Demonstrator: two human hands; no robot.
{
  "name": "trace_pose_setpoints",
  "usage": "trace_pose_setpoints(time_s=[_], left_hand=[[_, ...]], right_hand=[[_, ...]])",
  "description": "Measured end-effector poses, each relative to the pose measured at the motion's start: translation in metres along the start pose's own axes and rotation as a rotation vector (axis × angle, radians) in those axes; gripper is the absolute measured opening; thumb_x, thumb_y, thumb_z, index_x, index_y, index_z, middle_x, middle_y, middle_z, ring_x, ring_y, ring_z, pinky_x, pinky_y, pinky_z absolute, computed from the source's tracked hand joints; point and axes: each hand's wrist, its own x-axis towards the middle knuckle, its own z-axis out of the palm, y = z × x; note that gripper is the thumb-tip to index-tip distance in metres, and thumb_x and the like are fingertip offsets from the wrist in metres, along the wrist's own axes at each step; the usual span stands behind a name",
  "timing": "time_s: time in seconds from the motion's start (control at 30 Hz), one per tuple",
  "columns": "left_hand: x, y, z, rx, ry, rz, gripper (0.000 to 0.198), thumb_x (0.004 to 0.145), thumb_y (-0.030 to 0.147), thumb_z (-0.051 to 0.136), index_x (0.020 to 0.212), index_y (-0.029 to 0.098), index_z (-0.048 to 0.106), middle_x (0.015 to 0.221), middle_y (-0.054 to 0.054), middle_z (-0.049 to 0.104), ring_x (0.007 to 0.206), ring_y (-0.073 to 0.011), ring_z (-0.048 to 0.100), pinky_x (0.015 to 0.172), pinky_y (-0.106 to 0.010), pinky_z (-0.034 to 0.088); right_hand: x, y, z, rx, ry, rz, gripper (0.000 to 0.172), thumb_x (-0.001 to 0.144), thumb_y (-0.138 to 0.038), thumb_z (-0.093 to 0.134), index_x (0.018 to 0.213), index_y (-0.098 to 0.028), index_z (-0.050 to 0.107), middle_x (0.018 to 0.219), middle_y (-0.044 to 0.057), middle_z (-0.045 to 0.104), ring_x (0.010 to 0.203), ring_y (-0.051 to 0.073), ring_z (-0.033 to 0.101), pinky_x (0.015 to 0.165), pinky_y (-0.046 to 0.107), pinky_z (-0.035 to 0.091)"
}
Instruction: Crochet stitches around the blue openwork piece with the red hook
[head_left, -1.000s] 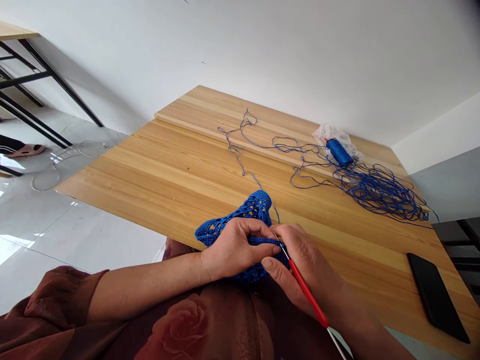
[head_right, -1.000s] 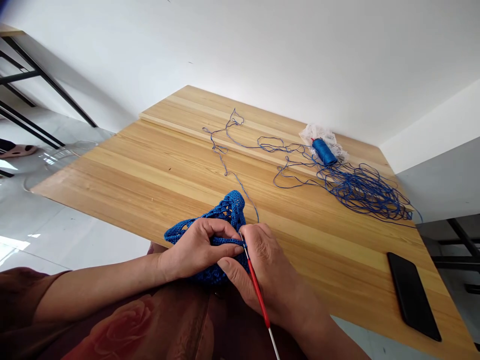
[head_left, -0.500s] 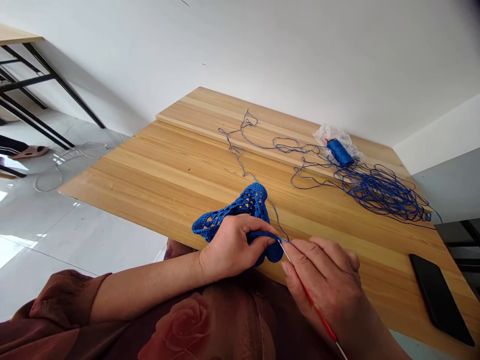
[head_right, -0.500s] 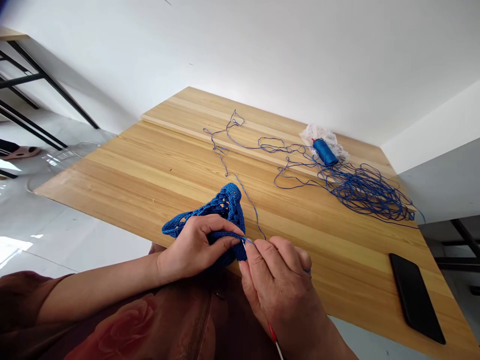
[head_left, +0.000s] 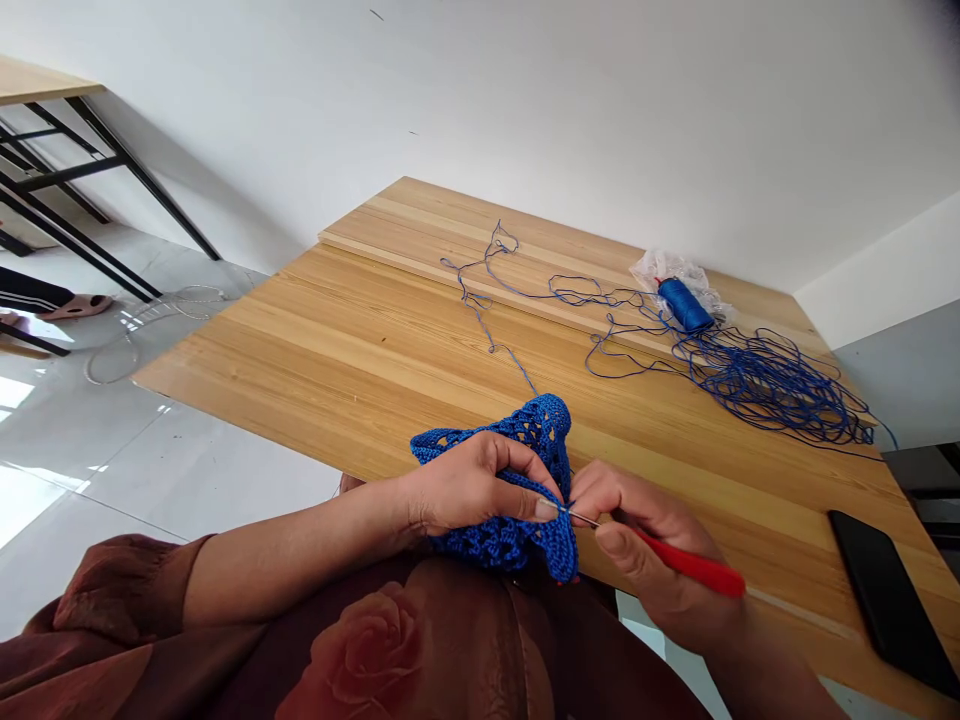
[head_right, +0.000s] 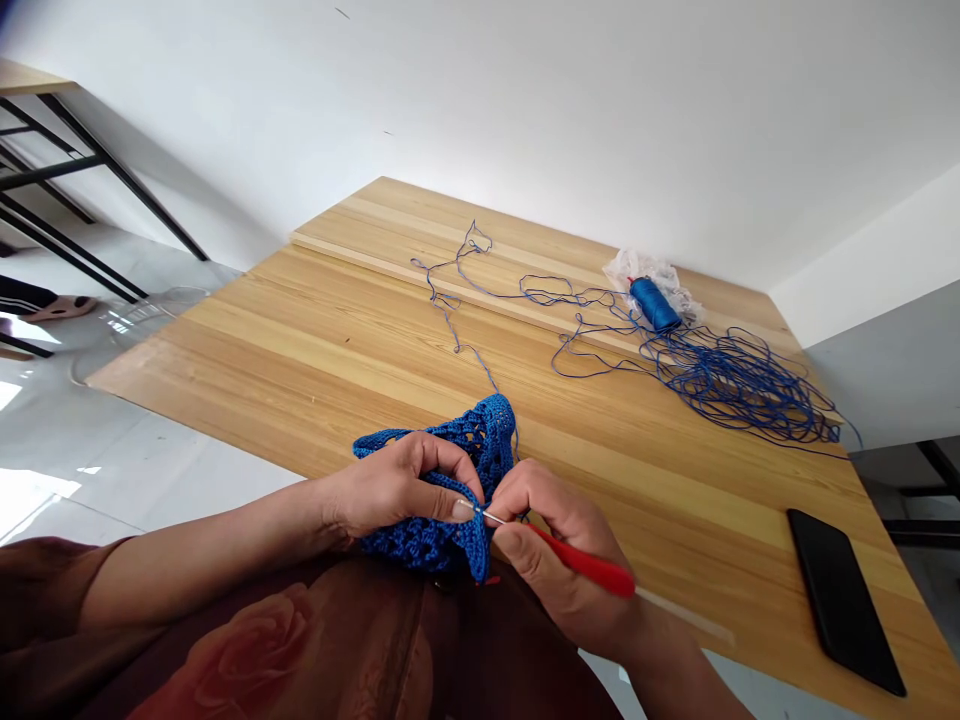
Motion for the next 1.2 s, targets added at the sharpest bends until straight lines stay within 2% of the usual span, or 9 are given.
trace_pose_setpoints(time_s=[0.13,0.23,0.37,0.57,0.8,0.9,1.03,1.13,1.2], left_hand=[[0.002,-0.004,0.005,-0.140,0.086,-0.031,0.018,0.064,0.023,0.085,0.077,0.014,0.076,0.072,-0.001,0.071,0.067,-0.0127,0.060,0.071,-0.026,0.047],[0.003,-0.004,0.008,-0.151,0.114,-0.004,0.019,0.065,0.024,0.085,0.078,0.013,0.076,0.073,-0.001,0.071,0.068,-0.0126,0.060,0.074,-0.026,0.047],[0.001,-0.001,0.011,0.001,0.149,0.057,0.015,0.074,0.025,0.079,0.079,0.013,0.073,0.075,-0.001,0.071,0.069,-0.0125,0.060,0.072,-0.025,0.047],[-0.003,0.002,0.012,0.294,0.244,0.171,0.013,0.078,0.025,0.076,0.084,0.014,0.075,0.088,-0.004,0.076,0.083,-0.0167,0.066,0.080,-0.025,0.050],[0.000,-0.008,0.014,0.250,0.181,0.248,0.017,0.081,0.027,0.076,0.090,0.014,0.079,0.090,-0.005,0.079,0.085,-0.0183,0.070,0.084,-0.027,0.053],[0.001,-0.010,0.016,0.228,0.168,0.258,0.016,0.080,0.025,0.077,0.090,0.014,0.080,0.094,-0.005,0.080,0.089,-0.0192,0.071,0.086,-0.027,0.053],[0.000,-0.008,0.013,0.130,0.197,0.177,0.021,0.076,0.031,0.081,0.088,0.014,0.081,0.090,-0.006,0.080,0.081,-0.0180,0.070,0.081,-0.027,0.054],[-0.001,-0.006,0.009,0.108,0.200,0.134,0.022,0.075,0.031,0.081,0.086,0.013,0.080,0.084,-0.005,0.079,0.076,-0.0162,0.067,0.077,-0.026,0.052],[-0.001,-0.003,0.007,0.127,0.189,0.111,0.020,0.074,0.030,0.080,0.084,0.013,0.079,0.080,-0.004,0.077,0.074,-0.0151,0.065,0.075,-0.025,0.050]], right_hand=[[-0.003,0.003,0.009,-0.444,0.170,-0.252,0.034,0.100,-0.050,0.051,0.105,-0.020,0.066,0.094,0.008,0.069,0.091,0.022,0.065,0.081,0.037,0.054],[-0.005,0.005,0.011,-0.645,0.220,-0.340,0.022,0.100,-0.036,0.057,0.111,-0.018,0.064,0.101,0.010,0.072,0.095,0.022,0.066,0.087,0.037,0.054],[-0.005,0.008,0.018,-0.658,0.255,-0.262,0.016,0.096,-0.015,0.056,0.111,-0.018,0.062,0.101,0.009,0.072,0.093,0.020,0.067,0.086,0.034,0.054],[-0.005,0.007,0.017,-0.696,0.263,-0.220,0.018,0.094,-0.013,0.056,0.109,-0.020,0.062,0.097,0.008,0.072,0.090,0.021,0.066,0.084,0.038,0.053],[0.006,0.006,0.014,-0.630,0.160,-0.194,0.049,0.096,-0.046,0.057,0.132,-0.013,0.052,0.128,0.019,0.063,0.118,0.031,0.059,0.097,0.046,0.050],[0.011,0.006,0.018,-0.505,0.096,-0.119,0.058,0.097,-0.064,0.044,0.124,-0.015,0.056,0.120,0.016,0.066,0.113,0.029,0.062,0.093,0.043,0.050],[0.007,0.004,0.012,-0.716,0.238,-0.156,0.036,0.093,-0.054,0.057,0.099,-0.019,0.063,0.098,0.010,0.071,0.098,0.029,0.063,0.085,0.045,0.041],[-0.003,0.002,0.003,-0.835,0.252,-0.266,0.013,0.090,-0.029,0.066,0.099,-0.020,0.065,0.097,0.008,0.074,0.094,0.026,0.064,0.082,0.042,0.039],[-0.008,0.002,-0.002,-0.845,0.228,-0.325,0.014,0.089,-0.021,0.066,0.104,-0.022,0.068,0.098,0.005,0.076,0.092,0.023,0.065,0.081,0.040,0.040]])
